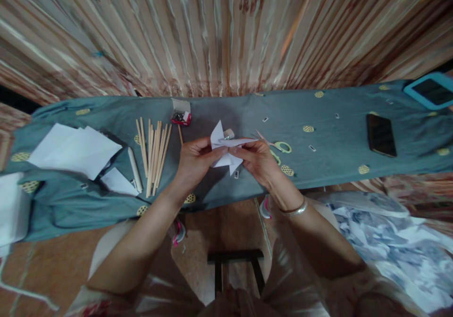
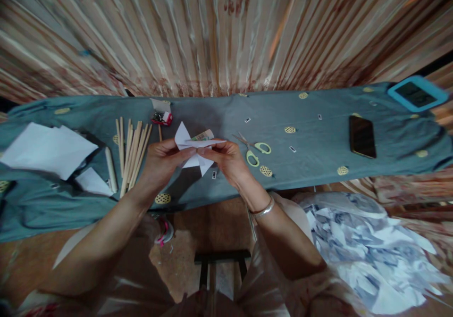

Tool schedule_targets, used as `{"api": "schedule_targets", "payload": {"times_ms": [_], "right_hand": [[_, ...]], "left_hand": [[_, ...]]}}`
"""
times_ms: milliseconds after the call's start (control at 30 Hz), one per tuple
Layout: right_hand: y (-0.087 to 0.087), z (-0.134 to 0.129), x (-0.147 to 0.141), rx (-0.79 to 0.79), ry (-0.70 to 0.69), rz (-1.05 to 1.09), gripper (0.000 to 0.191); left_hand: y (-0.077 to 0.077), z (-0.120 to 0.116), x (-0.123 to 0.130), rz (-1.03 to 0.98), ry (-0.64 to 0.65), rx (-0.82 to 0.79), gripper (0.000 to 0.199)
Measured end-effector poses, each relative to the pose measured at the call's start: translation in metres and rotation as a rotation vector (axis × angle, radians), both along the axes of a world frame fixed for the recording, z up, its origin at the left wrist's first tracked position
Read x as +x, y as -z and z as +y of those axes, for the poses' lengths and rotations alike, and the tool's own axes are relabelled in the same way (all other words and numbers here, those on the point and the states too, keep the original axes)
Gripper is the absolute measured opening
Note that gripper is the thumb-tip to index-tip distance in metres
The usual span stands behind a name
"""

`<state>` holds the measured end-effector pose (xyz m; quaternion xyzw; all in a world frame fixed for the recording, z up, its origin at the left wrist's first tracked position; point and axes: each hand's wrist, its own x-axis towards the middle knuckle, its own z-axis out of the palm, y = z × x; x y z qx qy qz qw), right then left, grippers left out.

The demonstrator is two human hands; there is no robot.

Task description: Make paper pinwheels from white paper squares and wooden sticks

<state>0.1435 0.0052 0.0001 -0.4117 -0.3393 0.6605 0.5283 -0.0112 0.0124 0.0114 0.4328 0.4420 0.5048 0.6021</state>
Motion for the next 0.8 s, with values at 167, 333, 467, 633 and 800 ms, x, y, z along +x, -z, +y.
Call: {"api": "schedule_targets", "payload": {"times_ms": [167, 333, 467, 633, 800], "right_hand": [[-0.0007, -0.0001, 0.0004, -0.016, 0.002, -0.031, 0.033], [-0.0017, -0.0018, -0.0002, -0.024, 0.005, -0.035, 0.032], [-0.0042, -0.0027, -0.0008, -0.068, -0.004, -0.027, 0.029], [-0.0040, -0.0023, 0.0004, -0.093, 0.012, -0.051, 0.027], [-0.0020, -0.0015, 0.0010, -0.085, -0.004, -0.068, 0.030]], "left_hand": [[-0.0015, 0.0017, 0.0002, -0.021, 0.001, 0.011, 0.024], [0.0006, 0.0013, 0.0007, -0.014, 0.017, 0.016, 0.025], [0.0025, 0.0014, 0.0013, -0.021, 0.019, 0.017, 0.027], [0.0023, 0.0014, 0.0003, -0.017, 0.051, 0.004, 0.033], [0.0037, 0.0017, -0.0001, -0.027, 0.053, -0.001, 0.032]]}}
